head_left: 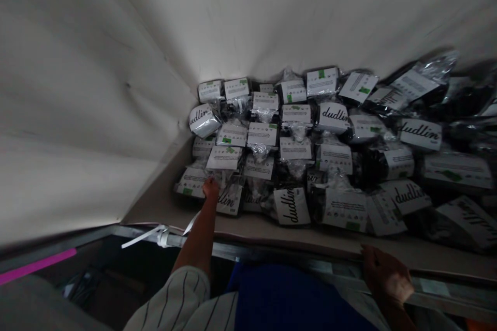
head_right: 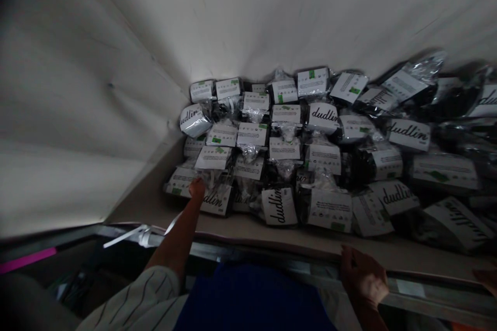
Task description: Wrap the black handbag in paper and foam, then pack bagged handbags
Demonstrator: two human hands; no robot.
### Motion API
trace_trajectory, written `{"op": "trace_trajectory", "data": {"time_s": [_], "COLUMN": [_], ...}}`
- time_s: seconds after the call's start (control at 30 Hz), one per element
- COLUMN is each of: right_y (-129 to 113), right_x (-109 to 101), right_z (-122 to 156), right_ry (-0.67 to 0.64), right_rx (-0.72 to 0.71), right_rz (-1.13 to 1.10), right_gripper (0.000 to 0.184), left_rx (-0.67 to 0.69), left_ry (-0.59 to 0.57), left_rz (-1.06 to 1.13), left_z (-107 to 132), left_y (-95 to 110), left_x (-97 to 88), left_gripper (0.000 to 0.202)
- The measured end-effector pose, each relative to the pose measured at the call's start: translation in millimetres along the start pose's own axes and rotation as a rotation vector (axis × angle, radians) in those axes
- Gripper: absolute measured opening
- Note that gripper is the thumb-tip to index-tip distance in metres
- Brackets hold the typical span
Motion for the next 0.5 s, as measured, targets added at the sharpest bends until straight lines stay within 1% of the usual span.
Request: {"op": "trace_trajectory", "data": {"time_s": [0.1, 0.2, 0.33, 0.43, 0.5], "right_y": [-1.8, -5.0, -7.3, -7.8, -8.7], "right_x": [-2.5, -5.8, -8.8, -11.6, -11.5], "right_z": [-1.1, -2.9, -4.0, -3.8, -3.4], "right_ry": [0.041, 0.064, 0.075, 0.117, 0.12], "right_rx": [-0.022, -0.045, -0.081, -0.1, -0.116], "right_rz": [-0.021, -0.014, -0.043, -0.049, -0.061], "right_gripper": [0.039, 0.039, 0.032, 0.027, 0.026], "left_rx": [-0.054, -0.037, 0.042, 0.084, 0.099], "left_ry": [0.057, 0.098, 0.105, 0.106, 0.099], "left_rz": [0.044, 0.099, 0.16, 0.175, 0.176], "left_z": [0.1, 2.4, 2.2, -1.3, -5.6], "left_y": [-5.7, -7.9, -5.2, -0.4, 3.1], "left_x": [10.3, 15.4, 13.5, 8.4, 6.0], "left_gripper": [0.028, 0.023, 0.017, 0.016, 0.017]}}
Point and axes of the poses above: each hand's wrist, its own z-axis away from the middle knuckle, its own x-axis out of the palm, y = z × x, the point moved 5 cm from there along -z, towards the middle knuckle, and after that the axes turned 3 degrees about y, right-handed, at the moved point
